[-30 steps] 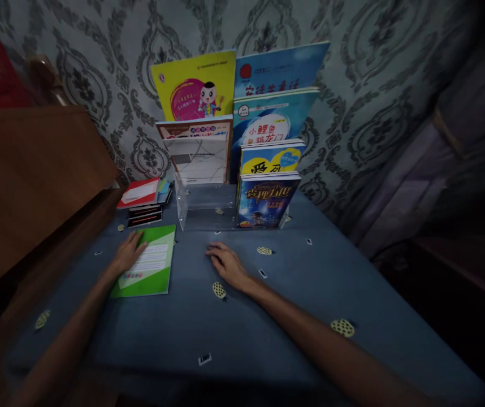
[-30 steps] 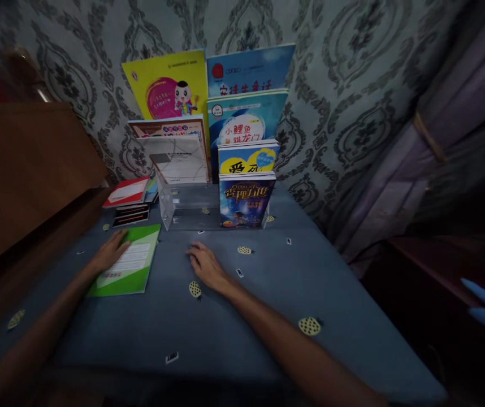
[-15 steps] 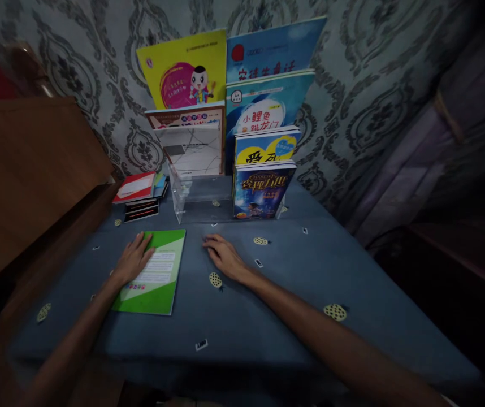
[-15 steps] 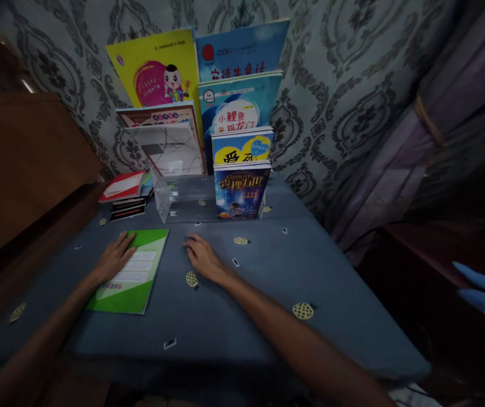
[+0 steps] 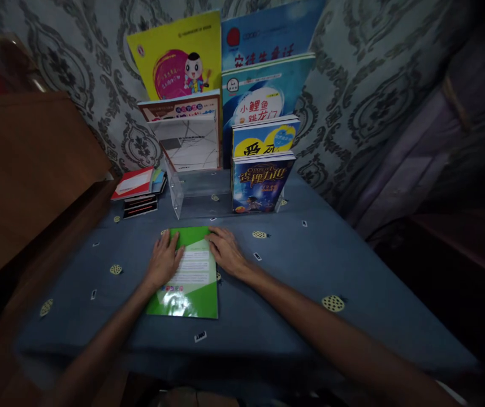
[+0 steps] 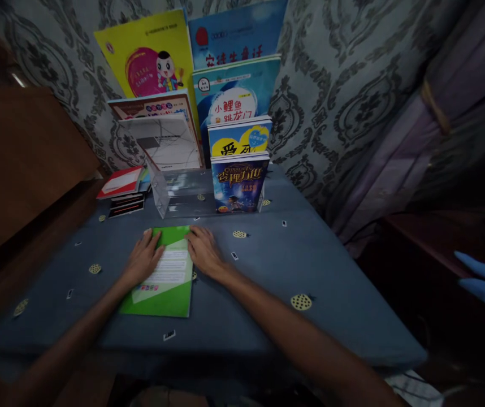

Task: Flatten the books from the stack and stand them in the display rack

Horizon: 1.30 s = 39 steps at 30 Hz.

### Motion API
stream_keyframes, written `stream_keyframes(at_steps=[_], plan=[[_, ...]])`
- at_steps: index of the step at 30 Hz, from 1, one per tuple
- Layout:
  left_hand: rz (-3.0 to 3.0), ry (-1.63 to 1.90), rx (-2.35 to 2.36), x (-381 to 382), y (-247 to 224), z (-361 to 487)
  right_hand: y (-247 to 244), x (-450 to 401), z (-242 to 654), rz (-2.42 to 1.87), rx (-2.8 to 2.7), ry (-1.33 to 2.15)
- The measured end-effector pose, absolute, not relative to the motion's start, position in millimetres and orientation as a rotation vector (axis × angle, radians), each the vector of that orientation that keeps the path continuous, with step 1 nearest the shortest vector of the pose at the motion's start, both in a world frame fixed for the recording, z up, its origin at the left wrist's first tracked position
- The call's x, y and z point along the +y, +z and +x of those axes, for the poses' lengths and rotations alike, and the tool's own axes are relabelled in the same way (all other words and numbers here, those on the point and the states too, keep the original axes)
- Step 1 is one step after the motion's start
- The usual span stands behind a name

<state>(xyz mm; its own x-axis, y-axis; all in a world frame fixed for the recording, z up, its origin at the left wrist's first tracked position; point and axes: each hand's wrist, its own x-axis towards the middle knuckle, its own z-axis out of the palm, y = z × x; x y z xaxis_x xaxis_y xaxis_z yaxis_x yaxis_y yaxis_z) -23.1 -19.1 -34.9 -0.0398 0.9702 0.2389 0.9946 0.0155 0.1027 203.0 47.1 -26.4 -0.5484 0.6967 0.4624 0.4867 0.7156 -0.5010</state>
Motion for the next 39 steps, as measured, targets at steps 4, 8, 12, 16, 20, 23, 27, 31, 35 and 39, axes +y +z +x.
stream_keyframes(at_steps=[4,8,12,16,20,23,27,31,35,39], plan=[[-2.127,-0.478,-2.121,-14.2,-40.7,7.7,-20.6,41.2,207.5,-0.902,-2.316,0.306],[-2.155,-0.49,-2.112,-14.9,-40.7,27.2,-18.6,38.5,212.3,-0.89,-2.386,0.312],[-2.19,-0.445,-2.107,-17.5,-34.0,31.9,-19.0,37.7,213.8,-0.885,-2.44,0.285],[-2.26,-0.38,-2.029,-16.5,-24.9,30.7,-19.7,37.6,213.3,-0.877,-2.499,0.307],[-2.323,-0.335,-1.955,-9.8,-18.1,31.4,-22.0,38.8,213.0,-0.867,-2.52,0.338],[-2.366,-0.345,-1.932,-1.9,-16.0,32.3,-24.3,39.9,212.5,-0.862,-2.52,0.329],[-2.453,-0.398,-1.89,8.7,-18.3,30.0,-24.6,39.6,212.1,-0.862,-2.516,0.338],[-2.503,-0.48,-1.842,14.6,-24.2,24.8,-22.5,38.6,212.9,-0.878,-2.521,0.371],[-2.512,-0.519,-1.827,15.0,-27.0,22.5,-20.8,39.1,213.9,-0.871,-2.529,0.383],[-2.511,-0.498,-1.83,14.2,-26.3,23.1,-17.3,40.0,215.2,-0.934,-2.548,0.365]])
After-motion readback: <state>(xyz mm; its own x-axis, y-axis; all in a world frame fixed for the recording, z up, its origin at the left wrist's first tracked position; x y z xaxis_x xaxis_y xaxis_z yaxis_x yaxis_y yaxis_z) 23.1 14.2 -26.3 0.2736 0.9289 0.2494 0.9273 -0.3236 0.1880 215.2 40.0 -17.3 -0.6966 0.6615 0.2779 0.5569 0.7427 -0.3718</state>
